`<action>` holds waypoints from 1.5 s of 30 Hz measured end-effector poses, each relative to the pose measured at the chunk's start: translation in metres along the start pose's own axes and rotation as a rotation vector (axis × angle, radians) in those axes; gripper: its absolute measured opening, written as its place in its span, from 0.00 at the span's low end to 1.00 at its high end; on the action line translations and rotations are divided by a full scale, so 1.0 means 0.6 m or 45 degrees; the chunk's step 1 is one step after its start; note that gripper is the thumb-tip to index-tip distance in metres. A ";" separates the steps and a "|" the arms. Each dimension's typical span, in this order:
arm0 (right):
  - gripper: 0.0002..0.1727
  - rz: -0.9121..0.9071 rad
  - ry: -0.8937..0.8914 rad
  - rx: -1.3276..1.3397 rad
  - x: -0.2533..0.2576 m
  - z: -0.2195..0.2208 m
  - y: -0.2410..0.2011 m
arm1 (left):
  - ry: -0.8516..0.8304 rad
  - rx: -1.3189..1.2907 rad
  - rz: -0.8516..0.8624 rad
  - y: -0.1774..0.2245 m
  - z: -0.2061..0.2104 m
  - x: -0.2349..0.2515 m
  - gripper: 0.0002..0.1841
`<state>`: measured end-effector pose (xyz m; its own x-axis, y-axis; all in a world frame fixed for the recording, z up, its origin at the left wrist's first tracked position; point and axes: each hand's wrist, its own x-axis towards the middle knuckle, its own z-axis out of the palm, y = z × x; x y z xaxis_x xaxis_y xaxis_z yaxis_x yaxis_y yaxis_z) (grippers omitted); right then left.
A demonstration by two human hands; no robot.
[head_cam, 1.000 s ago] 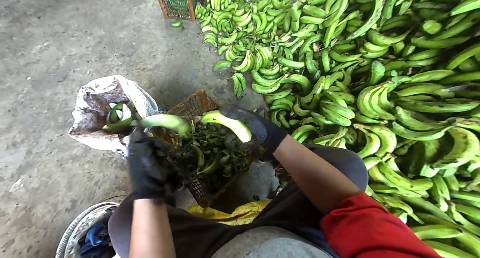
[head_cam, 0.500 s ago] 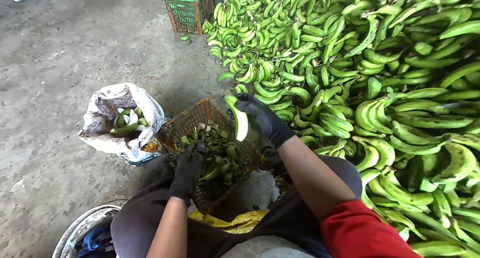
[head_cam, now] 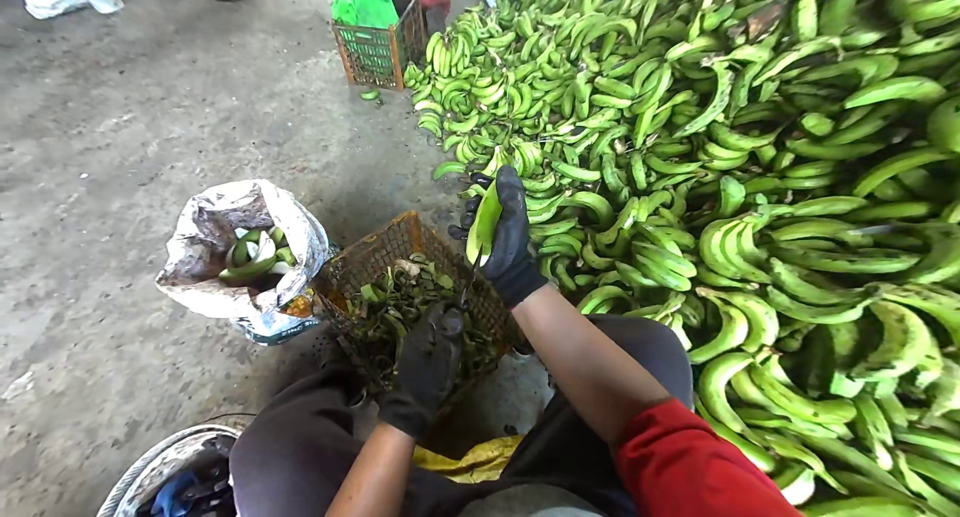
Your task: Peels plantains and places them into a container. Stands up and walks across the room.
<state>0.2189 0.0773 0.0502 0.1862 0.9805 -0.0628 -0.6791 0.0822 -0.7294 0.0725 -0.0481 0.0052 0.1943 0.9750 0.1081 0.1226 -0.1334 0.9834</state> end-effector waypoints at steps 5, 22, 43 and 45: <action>0.24 -0.098 0.015 -0.051 -0.005 0.007 0.003 | -0.037 0.026 -0.070 -0.006 -0.005 0.002 0.25; 0.32 0.391 -0.221 -0.269 -0.077 -0.004 0.053 | 0.064 0.120 -0.143 -0.038 -0.034 0.014 0.22; 0.27 0.480 -0.566 -0.533 -0.112 -0.040 0.040 | -0.125 0.914 -0.401 -0.009 -0.085 0.033 0.26; 0.23 0.727 -0.665 -0.806 -0.116 -0.044 0.015 | -0.151 1.057 -0.424 -0.022 -0.090 0.036 0.27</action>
<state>0.2186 0.0050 0.0298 -0.4887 0.8114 -0.3208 -0.0378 -0.3870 -0.9213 0.0222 -0.0157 0.0022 0.1170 0.9674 -0.2245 0.8447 0.0219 0.5348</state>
